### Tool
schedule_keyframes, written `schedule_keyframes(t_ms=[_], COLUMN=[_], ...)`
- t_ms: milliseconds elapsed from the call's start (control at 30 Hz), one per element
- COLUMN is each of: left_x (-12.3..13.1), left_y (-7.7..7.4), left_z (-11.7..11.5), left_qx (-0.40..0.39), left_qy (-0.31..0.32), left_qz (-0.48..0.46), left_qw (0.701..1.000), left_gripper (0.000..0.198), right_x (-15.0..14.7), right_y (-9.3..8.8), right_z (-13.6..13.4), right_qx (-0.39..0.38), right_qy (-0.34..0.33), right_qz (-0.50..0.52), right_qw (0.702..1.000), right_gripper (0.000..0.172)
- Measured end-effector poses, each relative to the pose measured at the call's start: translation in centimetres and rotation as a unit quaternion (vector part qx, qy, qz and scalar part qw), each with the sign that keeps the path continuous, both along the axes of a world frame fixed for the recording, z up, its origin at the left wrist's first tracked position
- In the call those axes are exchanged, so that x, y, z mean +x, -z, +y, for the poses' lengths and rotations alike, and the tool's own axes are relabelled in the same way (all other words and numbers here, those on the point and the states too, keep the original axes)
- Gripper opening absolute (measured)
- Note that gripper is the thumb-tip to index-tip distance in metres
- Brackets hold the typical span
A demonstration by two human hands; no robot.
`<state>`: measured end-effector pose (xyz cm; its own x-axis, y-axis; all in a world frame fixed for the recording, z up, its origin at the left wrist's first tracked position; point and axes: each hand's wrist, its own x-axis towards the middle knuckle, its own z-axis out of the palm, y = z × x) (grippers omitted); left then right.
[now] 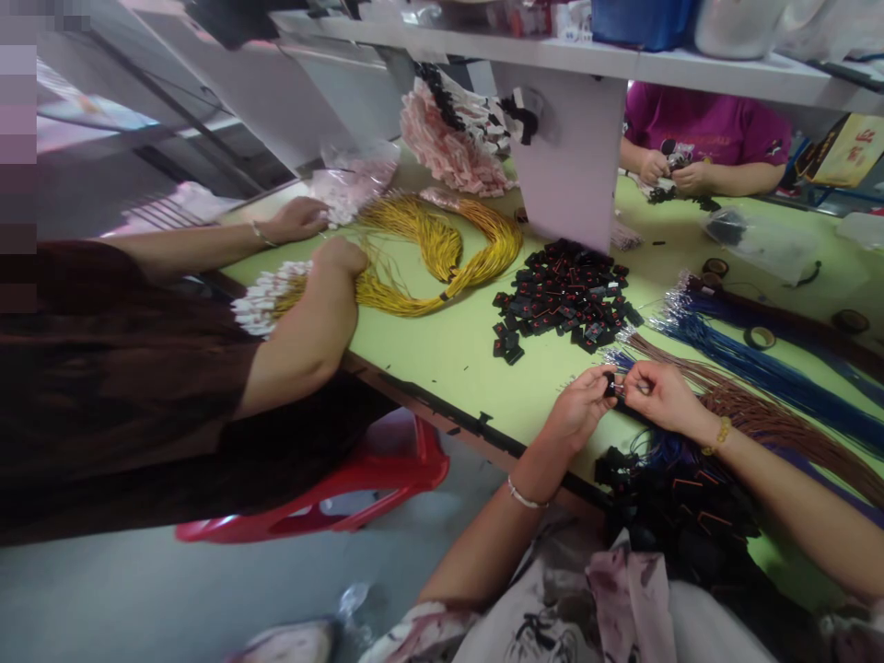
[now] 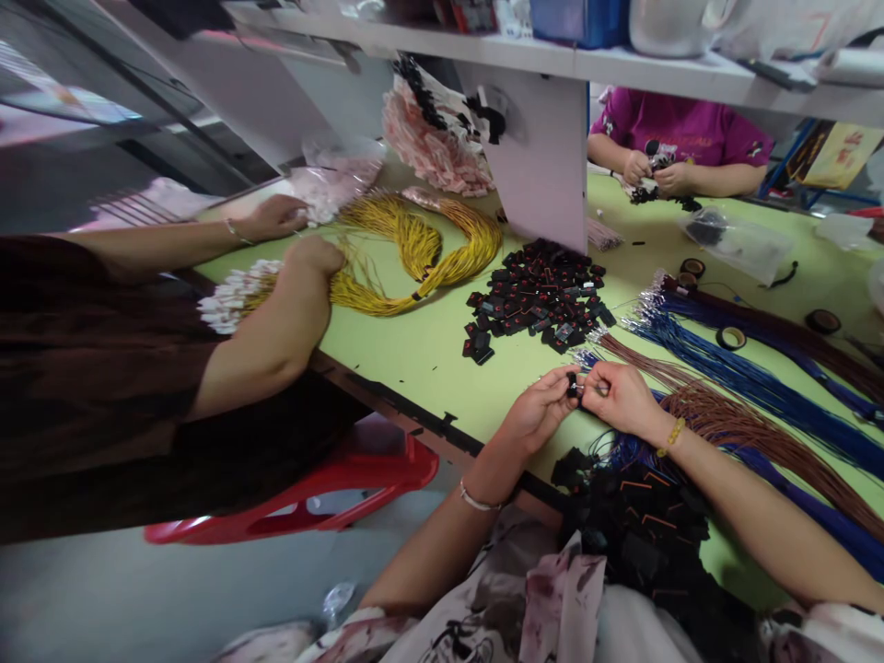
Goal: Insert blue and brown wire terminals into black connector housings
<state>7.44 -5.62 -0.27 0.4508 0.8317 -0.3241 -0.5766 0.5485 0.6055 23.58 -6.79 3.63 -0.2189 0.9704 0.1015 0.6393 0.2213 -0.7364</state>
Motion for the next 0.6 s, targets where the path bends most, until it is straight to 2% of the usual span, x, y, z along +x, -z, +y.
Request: schedule_keyframes(t_ms=[233,433,600], left_x=[-0.06,0.49,0.72], left_y=[-0.02,-0.13,-0.58], left_z=[-0.17,-0.61,-0.60], left_qx=[0.017,0.021,0.016], left_qy=[-0.002,-0.049,-0.047], left_qz=[0.028,0.116,0.111], left_qw=[0.999,0.992,0.993], left_gripper=[0.028,0.036,0.037], right_x=[-0.18,-0.52,-0.32], right_y=[-0.02,0.42,0.44], right_z=[-0.13,-0.44,-0.09], right_qx=[-0.001,0.052,0.063], right_qy=[0.010,-0.010,-0.020], right_qz=[0.001,-0.012,0.005], right_qw=[1.000,0.999,0.998], right_gripper=[0.013,0.014,0.015])
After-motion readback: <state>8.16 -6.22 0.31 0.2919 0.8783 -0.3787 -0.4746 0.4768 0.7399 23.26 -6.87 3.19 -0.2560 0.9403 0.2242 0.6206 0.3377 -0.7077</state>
